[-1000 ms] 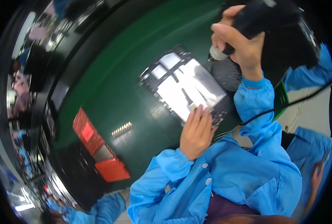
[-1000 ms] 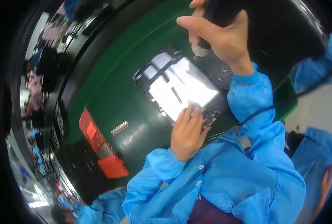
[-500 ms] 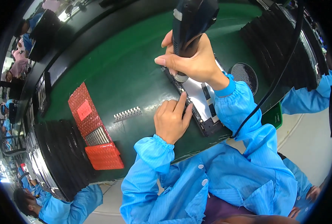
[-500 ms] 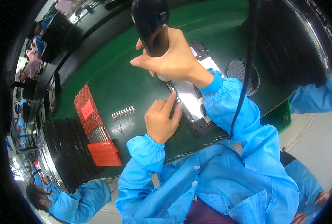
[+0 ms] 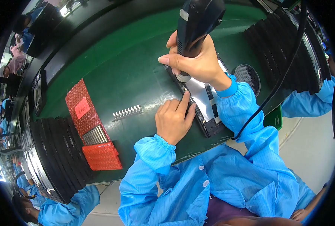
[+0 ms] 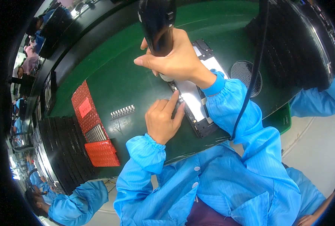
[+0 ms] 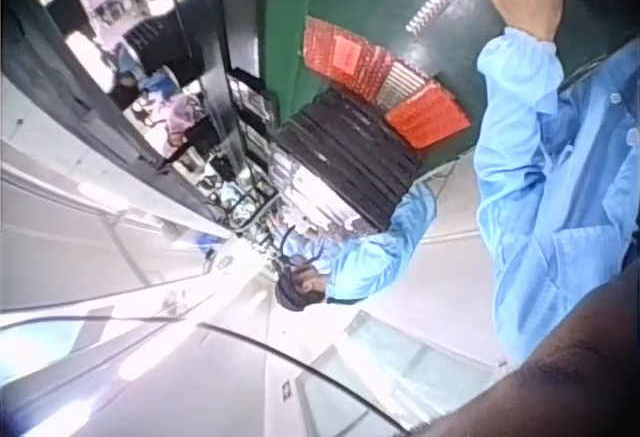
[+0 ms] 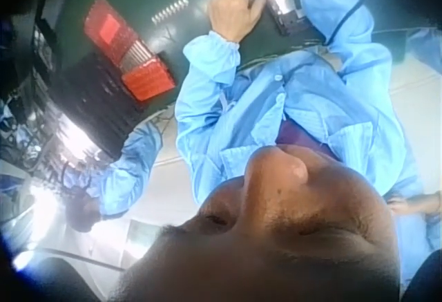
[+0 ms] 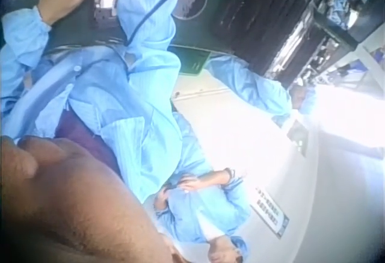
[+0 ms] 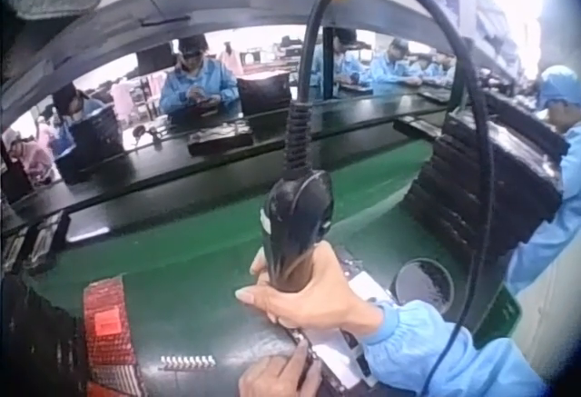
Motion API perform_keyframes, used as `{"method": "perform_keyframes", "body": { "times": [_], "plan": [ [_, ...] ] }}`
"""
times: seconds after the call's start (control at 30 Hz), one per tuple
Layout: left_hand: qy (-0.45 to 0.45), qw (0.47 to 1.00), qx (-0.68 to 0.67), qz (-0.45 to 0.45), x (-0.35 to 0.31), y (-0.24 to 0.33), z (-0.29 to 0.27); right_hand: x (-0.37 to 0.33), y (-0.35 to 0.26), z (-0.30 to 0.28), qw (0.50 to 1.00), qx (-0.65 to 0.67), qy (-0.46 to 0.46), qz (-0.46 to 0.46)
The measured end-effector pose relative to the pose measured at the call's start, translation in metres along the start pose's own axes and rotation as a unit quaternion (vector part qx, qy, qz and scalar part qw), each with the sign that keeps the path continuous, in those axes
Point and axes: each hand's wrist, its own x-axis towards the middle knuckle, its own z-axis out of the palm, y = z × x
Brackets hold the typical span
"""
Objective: The person assembles internal components and circuit boards into an electronic device chassis using an electric screwdriver.
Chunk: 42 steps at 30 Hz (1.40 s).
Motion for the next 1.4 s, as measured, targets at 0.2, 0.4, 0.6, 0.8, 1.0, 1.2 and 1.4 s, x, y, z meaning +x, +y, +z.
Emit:
{"method": "perform_keyframes", "body": {
  "times": [0.2,0.4,0.6,0.8,1.0,1.2,1.4],
  "plan": [
    [0.021,0.999,-0.006,0.038,-0.005,0.012,0.001,-0.008,0.002,0.005,1.000,0.015,0.007,0.001],
    [-0.033,0.974,-0.114,0.190,-0.029,0.056,0.009,-0.008,0.008,0.019,0.990,-0.023,0.129,-0.052],
    [-0.067,0.993,0.010,0.097,0.003,0.031,0.019,-0.009,-0.033,-0.023,0.977,-0.035,0.178,-0.113],
    [0.025,0.977,0.211,-0.024,0.108,-0.084,0.017,-0.049,-0.022,-0.043,0.977,0.079,0.194,-0.025],
    [0.007,0.903,0.377,-0.205,0.150,-0.142,0.010,-0.069,-0.003,-0.033,0.984,0.096,0.147,0.020],
    [-0.146,0.943,0.223,-0.200,0.125,-0.052,-0.066,-0.073,0.003,-0.041,0.985,0.039,0.163,0.035],
    [-0.018,0.956,0.232,-0.178,0.042,-0.042,-0.229,-0.086,0.002,-0.058,0.987,-0.025,0.158,0.031]
  ]
}}
